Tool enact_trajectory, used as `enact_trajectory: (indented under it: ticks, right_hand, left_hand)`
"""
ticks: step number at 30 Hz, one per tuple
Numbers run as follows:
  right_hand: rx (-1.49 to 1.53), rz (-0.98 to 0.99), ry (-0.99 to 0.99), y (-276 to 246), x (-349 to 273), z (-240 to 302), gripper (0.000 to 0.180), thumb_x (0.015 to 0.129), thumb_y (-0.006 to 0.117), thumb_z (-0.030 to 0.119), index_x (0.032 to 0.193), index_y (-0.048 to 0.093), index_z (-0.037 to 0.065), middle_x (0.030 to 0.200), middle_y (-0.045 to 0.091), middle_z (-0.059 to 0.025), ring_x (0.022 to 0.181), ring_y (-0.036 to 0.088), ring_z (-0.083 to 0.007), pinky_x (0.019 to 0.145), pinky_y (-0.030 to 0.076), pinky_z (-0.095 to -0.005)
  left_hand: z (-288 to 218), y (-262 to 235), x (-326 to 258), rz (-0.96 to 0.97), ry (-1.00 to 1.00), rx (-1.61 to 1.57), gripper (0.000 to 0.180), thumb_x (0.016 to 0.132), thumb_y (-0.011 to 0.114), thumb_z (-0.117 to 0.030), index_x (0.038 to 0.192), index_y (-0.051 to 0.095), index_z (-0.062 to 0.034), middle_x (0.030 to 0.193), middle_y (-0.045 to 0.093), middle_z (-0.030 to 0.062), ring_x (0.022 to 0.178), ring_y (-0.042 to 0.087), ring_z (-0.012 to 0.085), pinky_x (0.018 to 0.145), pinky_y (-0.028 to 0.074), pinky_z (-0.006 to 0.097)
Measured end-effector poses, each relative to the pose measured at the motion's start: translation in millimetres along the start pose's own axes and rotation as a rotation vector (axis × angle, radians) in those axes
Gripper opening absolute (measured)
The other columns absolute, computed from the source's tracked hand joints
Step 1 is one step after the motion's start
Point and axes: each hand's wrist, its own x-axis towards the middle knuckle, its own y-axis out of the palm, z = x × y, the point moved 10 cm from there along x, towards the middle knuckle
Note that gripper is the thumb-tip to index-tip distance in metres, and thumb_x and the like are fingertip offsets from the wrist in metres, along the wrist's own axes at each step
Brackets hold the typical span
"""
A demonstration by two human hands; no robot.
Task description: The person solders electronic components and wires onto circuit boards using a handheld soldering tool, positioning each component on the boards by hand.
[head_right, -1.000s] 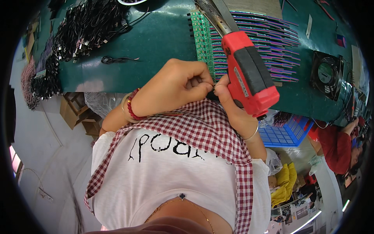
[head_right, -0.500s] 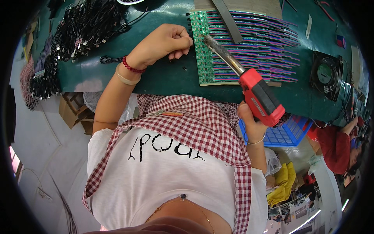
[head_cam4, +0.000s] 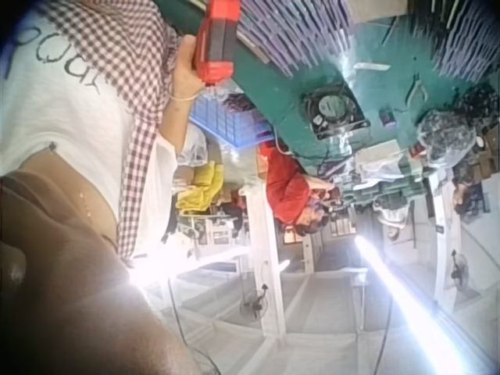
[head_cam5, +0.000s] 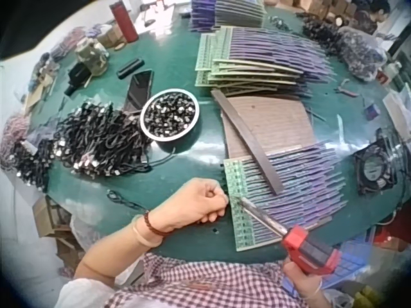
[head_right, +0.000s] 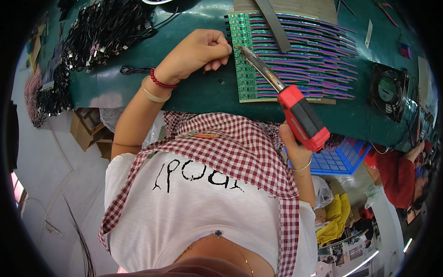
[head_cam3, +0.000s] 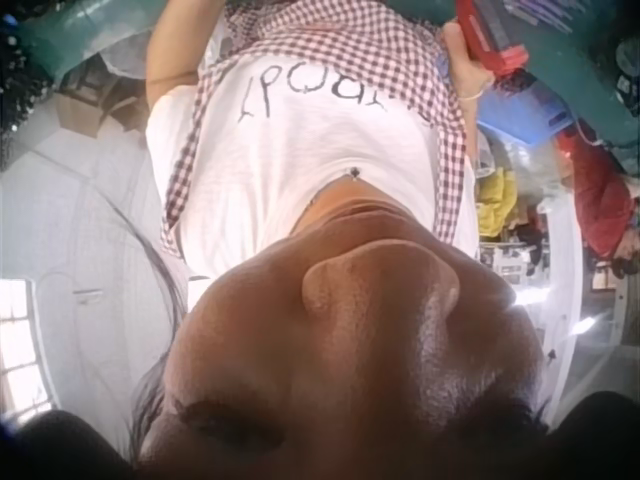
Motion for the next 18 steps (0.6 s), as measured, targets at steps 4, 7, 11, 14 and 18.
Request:
enact_trajectory:
  ticks: [4, 7, 11, 14, 18]
  right_hand:
    - [-0.021, 0.031, 0.009, -2, -4, -8, 0.019, 0.082, 0.06, 0.013, 0.086, 0.05, -0.003, 0.065, 0.049, -0.0065, 0.054, 0.044, -0.0119, 0.052, 0.038, -0.0253]
    - [0.0, 0.004, 0.016, -3, -6, -9, 0.024, 0.081, 0.06, 0.013, 0.095, 0.05, -0.004, 0.064, 0.048, -0.0061, 0.054, 0.043, -0.0115, 0.053, 0.038, -0.0259]
    - [0.023, -0.029, 0.023, 0, -4, 7, 0.033, 0.081, 0.059, 0.012, 0.108, 0.048, -0.005, 0.063, 0.047, -0.0058, 0.054, 0.042, -0.0112, 0.052, 0.037, -0.0264]
    - [0.215, -0.034, 0.055, 1, -3, 11, 0.04, 0.082, 0.057, 0.01, 0.117, 0.044, -0.004, 0.063, 0.047, -0.006, 0.053, 0.041, -0.011, 0.052, 0.036, -0.0264]
    - [0.152, -0.004, 0.069, 1, -3, 6, 0.037, 0.083, 0.055, 0.009, 0.115, 0.045, -0.005, 0.063, 0.048, -0.0063, 0.052, 0.041, -0.011, 0.052, 0.036, -0.0266]
  left_hand:
    - [0, -1, 0, -0.017, 0.009, -0.002, 0.017, 0.081, 0.057, -0.016, 0.071, 0.054, -0.003, 0.063, 0.057, 0.002, 0.05, 0.049, 0.0041, 0.043, 0.038, 0.017]
    - [-2, -1, 0, -0.015, 0.01, 0.002, 0.016, 0.081, 0.056, -0.015, 0.071, 0.054, -0.003, 0.063, 0.057, 0.002, 0.05, 0.049, 0.0042, 0.044, 0.038, 0.017]
    - [-3, 0, 1, -0.012, 0.012, 0.008, 0.016, 0.081, 0.056, -0.015, 0.071, 0.054, -0.0028, 0.063, 0.057, 0.002, 0.05, 0.049, 0.0044, 0.043, 0.038, 0.017]
    - [0, -2, -1, -0.036, 0.009, 0.003, 0.016, 0.081, 0.056, -0.015, 0.071, 0.054, -0.0025, 0.062, 0.057, 0.0022, 0.049, 0.049, 0.0045, 0.043, 0.038, 0.017]
    - [-1, -2, -1, -0.032, 0.011, 0.02, 0.016, 0.08, 0.056, -0.015, 0.07, 0.054, -0.0025, 0.062, 0.057, 0.0022, 0.049, 0.049, 0.0046, 0.043, 0.038, 0.017]
